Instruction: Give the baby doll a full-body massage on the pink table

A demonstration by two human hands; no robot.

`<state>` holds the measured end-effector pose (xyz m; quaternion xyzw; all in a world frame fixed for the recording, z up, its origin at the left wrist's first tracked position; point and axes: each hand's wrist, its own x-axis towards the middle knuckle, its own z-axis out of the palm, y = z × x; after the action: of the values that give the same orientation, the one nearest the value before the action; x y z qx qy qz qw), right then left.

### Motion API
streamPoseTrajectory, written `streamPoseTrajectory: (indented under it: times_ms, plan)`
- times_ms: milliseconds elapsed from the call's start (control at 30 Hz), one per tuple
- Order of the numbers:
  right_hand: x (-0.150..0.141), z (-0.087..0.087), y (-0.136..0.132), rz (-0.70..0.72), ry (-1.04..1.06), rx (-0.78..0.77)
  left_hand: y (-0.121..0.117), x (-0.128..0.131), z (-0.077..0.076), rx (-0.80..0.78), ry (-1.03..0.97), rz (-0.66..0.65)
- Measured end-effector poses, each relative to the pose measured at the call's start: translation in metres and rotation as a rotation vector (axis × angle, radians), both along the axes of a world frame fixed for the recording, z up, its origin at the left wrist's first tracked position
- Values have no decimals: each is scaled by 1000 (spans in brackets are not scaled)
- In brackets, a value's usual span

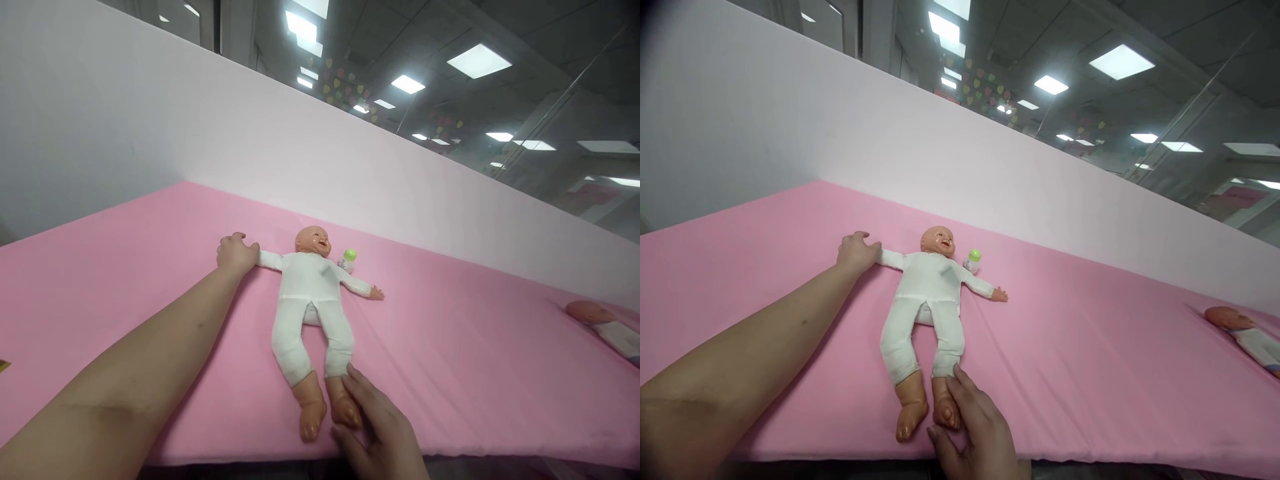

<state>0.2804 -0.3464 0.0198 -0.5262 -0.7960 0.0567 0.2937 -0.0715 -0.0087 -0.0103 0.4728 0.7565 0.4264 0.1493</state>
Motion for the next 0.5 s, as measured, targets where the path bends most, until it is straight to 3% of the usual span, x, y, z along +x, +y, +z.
streamPoseTrajectory:
  times_ms: [133,233,300,400,500]
  plan:
    - [-2,14,2,-52,133,-157,0,1,-1,-13,51,-14]
    - [3,18,6,-94,245,-216,-8,15,6,75,144,-29]
    - [10,17,13,-145,321,-224,-18,34,16,186,207,-80]
    - [19,17,34,-250,445,-244,-40,75,32,379,194,-256]
    - [21,21,69,-287,560,-314,-64,115,39,431,115,-456]
